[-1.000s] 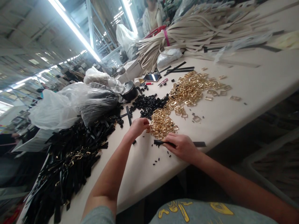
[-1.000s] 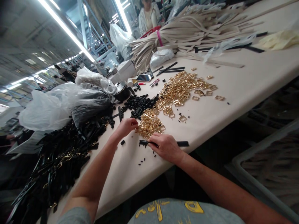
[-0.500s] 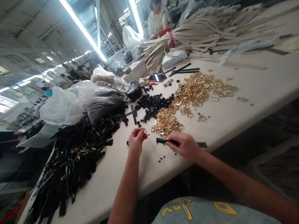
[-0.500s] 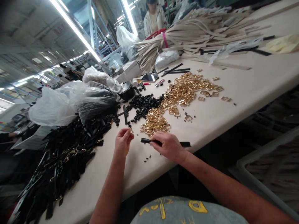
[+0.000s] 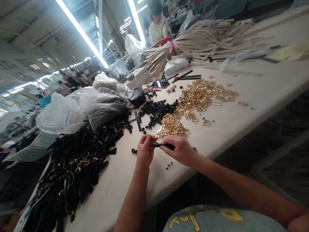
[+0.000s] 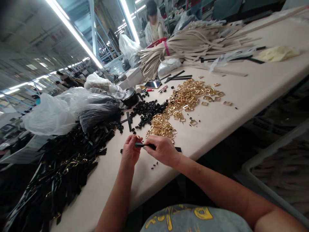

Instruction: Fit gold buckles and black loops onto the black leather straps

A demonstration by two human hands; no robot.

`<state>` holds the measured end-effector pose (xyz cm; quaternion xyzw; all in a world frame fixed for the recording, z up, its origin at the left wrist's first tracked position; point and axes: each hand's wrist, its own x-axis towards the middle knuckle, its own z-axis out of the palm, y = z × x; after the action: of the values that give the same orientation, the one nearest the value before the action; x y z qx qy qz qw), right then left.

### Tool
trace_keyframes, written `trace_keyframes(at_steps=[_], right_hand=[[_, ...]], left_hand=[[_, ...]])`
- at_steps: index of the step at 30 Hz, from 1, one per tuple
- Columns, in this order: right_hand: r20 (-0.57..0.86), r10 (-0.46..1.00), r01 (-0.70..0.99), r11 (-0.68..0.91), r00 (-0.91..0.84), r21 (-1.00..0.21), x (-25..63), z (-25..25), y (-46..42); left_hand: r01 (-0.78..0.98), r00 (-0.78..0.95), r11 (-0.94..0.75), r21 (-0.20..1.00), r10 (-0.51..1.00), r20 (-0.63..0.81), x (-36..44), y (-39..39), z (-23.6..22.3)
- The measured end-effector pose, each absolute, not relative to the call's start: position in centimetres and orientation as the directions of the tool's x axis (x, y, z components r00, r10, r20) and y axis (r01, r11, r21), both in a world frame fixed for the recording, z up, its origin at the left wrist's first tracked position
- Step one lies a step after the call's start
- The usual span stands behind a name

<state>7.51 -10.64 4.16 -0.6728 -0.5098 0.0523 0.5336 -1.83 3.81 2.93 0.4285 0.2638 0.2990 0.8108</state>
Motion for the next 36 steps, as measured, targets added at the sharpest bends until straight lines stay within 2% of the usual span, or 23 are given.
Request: trace_keyframes(at_steps=[7, 12, 16, 22, 26, 31, 36], right_hand=[[0.523, 0.712, 0.688, 0.077, 0.468, -0.722, 7.5, 4.5, -10.6], [0.572, 0.627, 0.698, 0.063, 0.529, -0.714, 8.6, 4.3, -10.5], [0.547, 0.623, 0.695, 0.009, 0.559, -0.719, 8.9, 3.9, -10.1], [0.531, 0.642, 0.684, 0.014, 0.553, -0.729, 8.0, 3.4, -9.5], [0.565, 0.657, 0.748, 0.003, 0.499, -0.664, 7.8, 3.2, -9.5], [0.635, 0.657, 0.866, -0.057, 0.408, -0.497, 8.0, 2.7, -9.9], [0.654, 0.649, 0.891, -0.083, 0.388, -0.447, 8.1, 2.4, -10.1]], left_hand=[[-0.319, 0.651, 0.430, 0.845, 0.747, -0.134, -1.8, 3.5, 3.7], [-0.305, 0.640, 0.364, 0.880, 0.762, -0.094, -1.9, 3.1, 4.0], [-0.340, 0.655, 0.321, 0.884, 0.755, -0.022, -1.9, 2.7, 3.9], [-0.384, 0.609, 0.261, 0.886, 0.792, 0.030, -1.8, 2.5, 3.7], [-0.342, 0.652, 0.404, 0.849, 0.753, -0.096, -1.6, 2.5, 3.6], [-0.235, 0.707, 0.648, 0.724, 0.626, -0.331, -1.6, 2.8, 3.4], [-0.165, 0.724, 0.677, 0.717, 0.577, -0.379, -1.6, 2.9, 3.3]])
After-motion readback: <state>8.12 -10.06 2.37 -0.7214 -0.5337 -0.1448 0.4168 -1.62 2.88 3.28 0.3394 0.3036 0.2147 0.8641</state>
